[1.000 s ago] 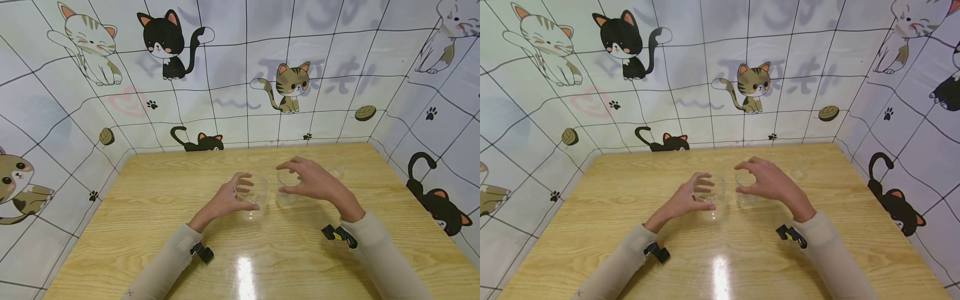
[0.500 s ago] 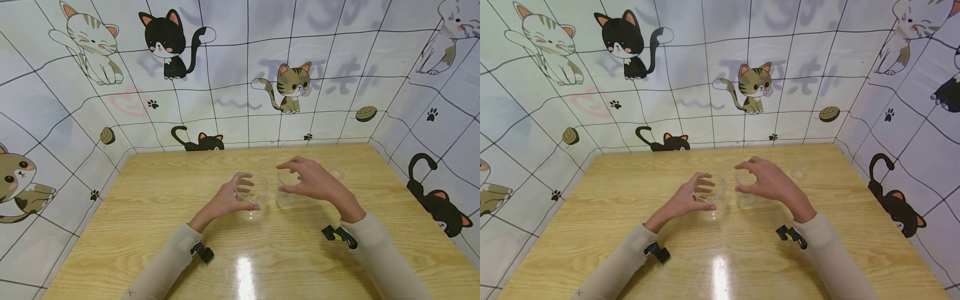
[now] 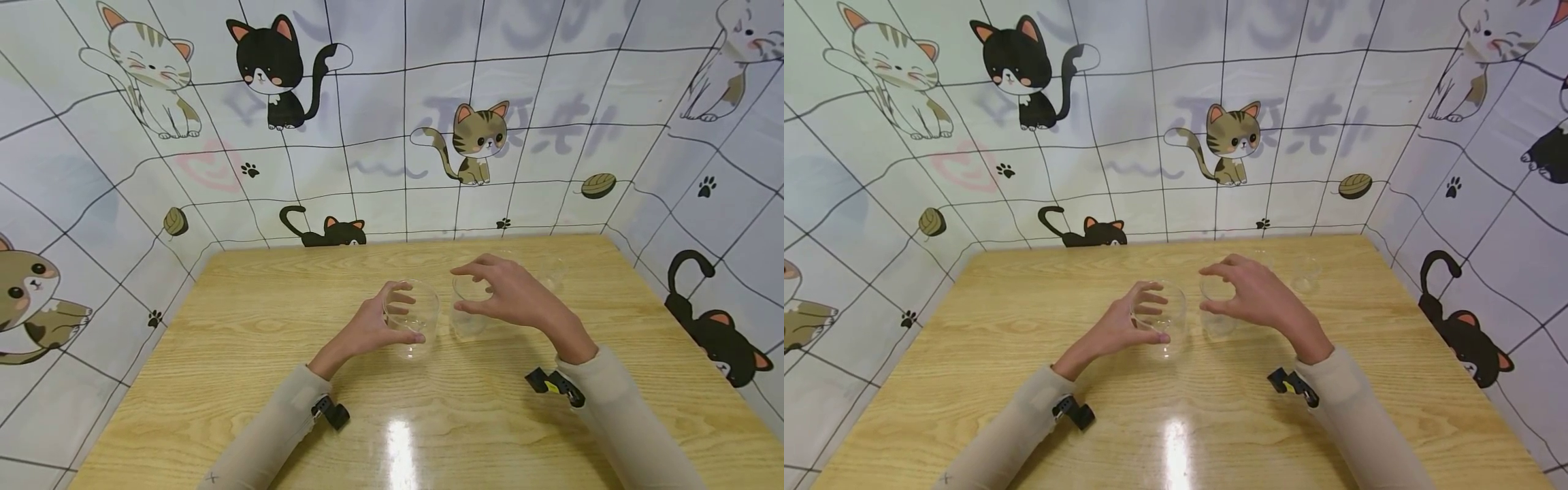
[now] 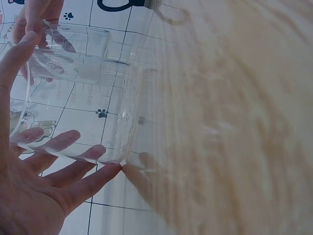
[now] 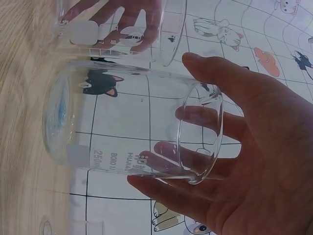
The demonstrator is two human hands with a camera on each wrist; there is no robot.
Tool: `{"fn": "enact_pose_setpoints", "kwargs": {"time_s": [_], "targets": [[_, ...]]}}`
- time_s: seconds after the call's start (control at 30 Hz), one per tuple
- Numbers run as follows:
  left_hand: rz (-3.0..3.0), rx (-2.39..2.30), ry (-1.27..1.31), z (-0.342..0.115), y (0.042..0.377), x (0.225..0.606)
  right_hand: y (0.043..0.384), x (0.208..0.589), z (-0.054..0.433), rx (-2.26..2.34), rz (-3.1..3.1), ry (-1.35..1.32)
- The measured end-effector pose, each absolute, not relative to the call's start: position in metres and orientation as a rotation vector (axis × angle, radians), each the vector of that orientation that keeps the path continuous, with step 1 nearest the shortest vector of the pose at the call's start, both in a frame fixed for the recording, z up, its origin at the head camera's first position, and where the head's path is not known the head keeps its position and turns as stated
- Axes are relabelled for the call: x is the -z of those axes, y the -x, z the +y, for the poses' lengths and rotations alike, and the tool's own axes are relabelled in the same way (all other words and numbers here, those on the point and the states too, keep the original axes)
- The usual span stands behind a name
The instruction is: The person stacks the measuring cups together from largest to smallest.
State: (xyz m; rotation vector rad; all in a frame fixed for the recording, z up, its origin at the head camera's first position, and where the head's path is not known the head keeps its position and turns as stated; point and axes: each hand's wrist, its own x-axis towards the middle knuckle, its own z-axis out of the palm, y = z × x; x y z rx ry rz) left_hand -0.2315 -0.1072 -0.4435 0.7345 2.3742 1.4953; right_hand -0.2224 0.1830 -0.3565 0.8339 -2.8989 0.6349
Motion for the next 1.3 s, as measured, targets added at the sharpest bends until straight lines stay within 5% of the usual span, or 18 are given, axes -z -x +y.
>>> {"fn": "enact_pose_setpoints", "kwargs": {"time_s": [1.3], "targets": [[2.378,-1.502,-0.732,-0.1063,0.2321,0.4454,0.2191,0.3545,0.1788,-0.587,-2.803,-0.797]]}}
